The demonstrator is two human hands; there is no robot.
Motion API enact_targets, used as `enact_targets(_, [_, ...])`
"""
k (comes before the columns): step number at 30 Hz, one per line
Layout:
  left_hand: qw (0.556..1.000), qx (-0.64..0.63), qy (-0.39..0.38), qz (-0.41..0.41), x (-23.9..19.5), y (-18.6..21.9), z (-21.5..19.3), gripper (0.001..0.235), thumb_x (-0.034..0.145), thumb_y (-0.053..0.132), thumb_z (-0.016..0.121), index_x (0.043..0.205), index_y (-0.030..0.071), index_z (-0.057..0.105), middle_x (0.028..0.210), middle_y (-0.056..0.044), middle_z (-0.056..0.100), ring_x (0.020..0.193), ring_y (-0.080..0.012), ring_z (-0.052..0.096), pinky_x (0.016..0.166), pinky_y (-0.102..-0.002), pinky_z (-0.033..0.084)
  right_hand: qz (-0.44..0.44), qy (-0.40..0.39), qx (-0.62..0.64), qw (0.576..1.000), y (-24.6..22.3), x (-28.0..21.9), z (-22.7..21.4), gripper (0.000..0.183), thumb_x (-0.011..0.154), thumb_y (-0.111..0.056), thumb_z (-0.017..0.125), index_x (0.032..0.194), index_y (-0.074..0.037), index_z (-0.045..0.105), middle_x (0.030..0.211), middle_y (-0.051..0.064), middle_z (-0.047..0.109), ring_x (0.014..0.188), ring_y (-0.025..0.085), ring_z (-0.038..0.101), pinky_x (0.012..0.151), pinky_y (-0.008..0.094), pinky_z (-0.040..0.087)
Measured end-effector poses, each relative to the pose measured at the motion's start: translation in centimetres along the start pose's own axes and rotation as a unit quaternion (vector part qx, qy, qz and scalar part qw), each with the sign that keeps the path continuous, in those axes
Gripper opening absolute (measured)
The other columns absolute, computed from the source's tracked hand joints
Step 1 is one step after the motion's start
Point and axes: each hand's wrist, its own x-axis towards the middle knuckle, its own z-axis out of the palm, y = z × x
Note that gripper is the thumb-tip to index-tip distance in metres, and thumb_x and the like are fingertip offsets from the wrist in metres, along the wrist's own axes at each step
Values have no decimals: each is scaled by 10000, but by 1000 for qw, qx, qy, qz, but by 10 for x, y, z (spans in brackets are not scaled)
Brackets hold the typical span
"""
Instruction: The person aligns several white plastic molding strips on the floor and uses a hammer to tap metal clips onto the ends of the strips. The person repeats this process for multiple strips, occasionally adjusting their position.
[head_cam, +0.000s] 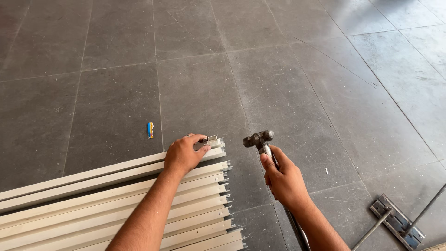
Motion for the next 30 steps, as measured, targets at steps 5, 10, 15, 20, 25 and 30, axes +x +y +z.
enact_targets(5, [999, 14, -34, -6, 11, 7, 0, 373, 860, 402, 774, 1193, 238, 740, 1074, -20, 776, 1035, -232, 741, 893, -411, 594, -13, -3, 21, 1000, 5, 5, -1, 532, 975, -478, 511, 1441, -223, 546, 562, 22, 560, 437, 101, 491, 421, 307, 425])
enact_targets(10, [999, 35, -4, 15, 15, 4, 2, 376, 891, 397, 766, 1213, 210, 718, 1068, -35, 776, 1014, -225, 752, 869, -398, 616, -12, -1, 35, 999, 5, 6, -3, 536, 973, -468, 526, 1448, -220, 538, 564, 21, 553, 440, 100, 482, 418, 304, 416])
enact_targets(15, [999, -8, -6, 33, 15, 0, 7, 376, 857, 396, 791, 1184, 220, 736, 1128, -23, 769, 1075, -230, 728, 917, -409, 593, -13, 1, 35, 999, 6, 9, -4, 546, 973, -468, 525, 1457, -215, 526, 569, 18, 556, 444, 101, 481, 419, 305, 414])
enact_targets(20, [999, -12, -29, 30, 20, 1, 7, 362, 834, 379, 801, 1162, 238, 744, 1151, 1, 767, 1122, -210, 709, 948, -411, 572, -8, -3, 23, 1000, 6, 10, -1, 555, 973, -474, 528, 1464, -214, 520, 576, 24, 565, 450, 101, 493, 427, 305, 422])
enact_targets(25, [999, -13, -9, 29, 18, 6, 7, 325, 837, 377, 816, 1109, 213, 745, 1119, -7, 773, 1124, -192, 711, 950, -398, 584, -10, 1, 23, 1000, 7, 12, -2, 560, 973, -473, 528, 1466, -209, 511, 581, 25, 573, 456, 101, 503, 429, 304, 432])
enact_targets(30, [999, -2, -8, 34, 17, 6, 9, 313, 844, 369, 809, 1108, 212, 746, 1099, -6, 777, 1080, -200, 728, 927, -393, 592, -8, 2, 23, 1000, 8, 14, -1, 550, 978, -468, 530, 1463, -208, 523, 591, 24, 573, 462, 98, 496, 431, 300, 426])
